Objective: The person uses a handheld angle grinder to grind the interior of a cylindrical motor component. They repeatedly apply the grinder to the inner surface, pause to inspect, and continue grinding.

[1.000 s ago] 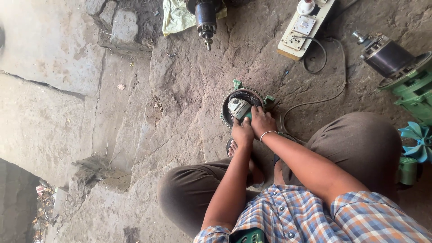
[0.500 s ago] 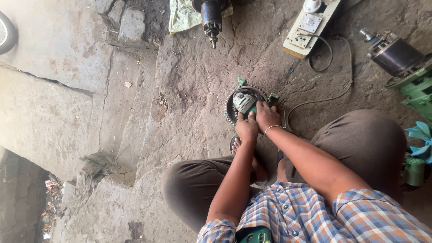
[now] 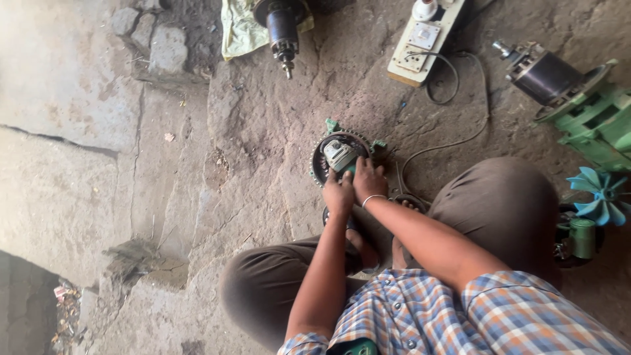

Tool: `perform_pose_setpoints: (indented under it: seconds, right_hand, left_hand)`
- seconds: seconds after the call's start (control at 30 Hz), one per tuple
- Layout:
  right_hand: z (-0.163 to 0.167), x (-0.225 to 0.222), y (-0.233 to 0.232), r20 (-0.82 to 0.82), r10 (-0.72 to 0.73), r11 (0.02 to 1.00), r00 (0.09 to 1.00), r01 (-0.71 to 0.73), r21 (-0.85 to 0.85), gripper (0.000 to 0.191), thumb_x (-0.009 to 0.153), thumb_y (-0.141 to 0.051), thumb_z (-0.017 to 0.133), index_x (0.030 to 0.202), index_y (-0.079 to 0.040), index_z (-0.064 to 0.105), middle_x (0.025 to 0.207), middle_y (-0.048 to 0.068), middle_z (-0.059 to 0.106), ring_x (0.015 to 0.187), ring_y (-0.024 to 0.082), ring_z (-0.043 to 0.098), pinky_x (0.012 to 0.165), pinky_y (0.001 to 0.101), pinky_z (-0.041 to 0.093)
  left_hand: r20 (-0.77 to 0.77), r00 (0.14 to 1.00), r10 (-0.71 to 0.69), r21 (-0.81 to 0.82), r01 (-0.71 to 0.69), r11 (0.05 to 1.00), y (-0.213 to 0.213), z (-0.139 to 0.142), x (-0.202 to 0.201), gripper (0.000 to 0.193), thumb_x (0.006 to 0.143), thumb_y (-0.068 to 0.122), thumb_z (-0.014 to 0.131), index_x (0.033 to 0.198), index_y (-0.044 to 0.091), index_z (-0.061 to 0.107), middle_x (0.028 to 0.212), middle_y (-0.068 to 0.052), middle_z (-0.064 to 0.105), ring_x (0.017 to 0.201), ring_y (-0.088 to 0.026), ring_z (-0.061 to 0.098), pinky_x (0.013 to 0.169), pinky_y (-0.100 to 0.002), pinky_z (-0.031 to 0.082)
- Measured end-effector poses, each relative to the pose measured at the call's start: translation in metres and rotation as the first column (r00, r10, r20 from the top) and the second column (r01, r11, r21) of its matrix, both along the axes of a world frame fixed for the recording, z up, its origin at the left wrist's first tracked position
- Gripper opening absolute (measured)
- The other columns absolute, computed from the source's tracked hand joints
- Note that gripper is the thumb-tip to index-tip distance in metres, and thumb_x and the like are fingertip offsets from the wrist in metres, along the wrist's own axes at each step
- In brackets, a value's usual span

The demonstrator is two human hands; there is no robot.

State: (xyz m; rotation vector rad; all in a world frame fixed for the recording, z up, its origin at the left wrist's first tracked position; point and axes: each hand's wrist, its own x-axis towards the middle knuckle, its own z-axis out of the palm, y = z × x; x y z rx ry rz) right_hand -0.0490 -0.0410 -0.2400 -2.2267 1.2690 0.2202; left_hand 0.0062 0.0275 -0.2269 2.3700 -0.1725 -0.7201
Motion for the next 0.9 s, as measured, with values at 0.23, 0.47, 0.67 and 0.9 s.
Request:
perform_pose_setpoints:
  seconds: [0.23, 0.47, 0.67, 0.9]
  right_hand:
    - [0.002, 0.0, 0.009, 0.014, -0.107, 0.993, 0.994, 0.106, 0.044, 0.039, 0.097, -0.025, 0.058, 0.132, -0.01, 0.049, 0.135, 0.012, 0.055, 0.114, 0.043, 0.058, 0.085, 0.0515, 0.058]
    - [-0.001, 0.002, 0.009, 0.031, -0.161, 0.983, 0.987, 0.157, 0.096, 0.045, 0.098, -0.029, 0.057, 0.136, -0.009, 0.046, 0.136, 0.014, 0.053, 0.114, 0.044, 0.058, 0.086, 0.0522, 0.057]
    - [0.005, 0.004, 0.012, 0.001, -0.199, 0.97, 0.98, 0.197, 0.141, 0.039, 0.099, -0.033, 0.058, 0.129, -0.01, 0.049, 0.139, 0.012, 0.052, 0.117, 0.045, 0.058, 0.093, 0.0538, 0.053]
    - [0.019, 0.003, 0.021, 0.113, -0.174, 0.977, 0.978, 0.157, 0.144, 0.042, 0.096, -0.033, 0.059, 0.127, -0.008, 0.047, 0.135, 0.015, 0.055, 0.111, 0.046, 0.062, 0.091, 0.0547, 0.053]
  left_hand:
    - [0.088, 0.99, -0.109, -0.047, 0.114, 0.992, 0.007, -0.012, 0.005, 0.066, 0.089, 0.033, 0.073, 0.143, -0.001, 0.055, 0.11, -0.03, 0.072, 0.102, -0.039, 0.073, 0.089, -0.042, 0.056]
    - [-0.008, 0.989, -0.149, 0.057, 0.149, 0.987, 0.002, 0.002, 0.009, 0.069, 0.091, 0.033, 0.069, 0.149, 0.002, 0.049, 0.114, -0.031, 0.069, 0.107, -0.041, 0.069, 0.093, -0.045, 0.053]
    - [0.008, 0.978, -0.211, 0.065, 0.21, 0.976, 0.002, 0.004, 0.01, 0.073, 0.091, 0.034, 0.068, 0.151, 0.0, 0.044, 0.109, -0.03, 0.072, 0.104, -0.041, 0.07, 0.093, -0.045, 0.053]
    - [0.026, 0.988, -0.154, 0.059, 0.152, 0.987, 0.012, 0.006, 0.006, 0.072, 0.088, 0.034, 0.066, 0.149, 0.001, 0.047, 0.109, -0.026, 0.073, 0.104, -0.042, 0.07, 0.092, -0.046, 0.053]
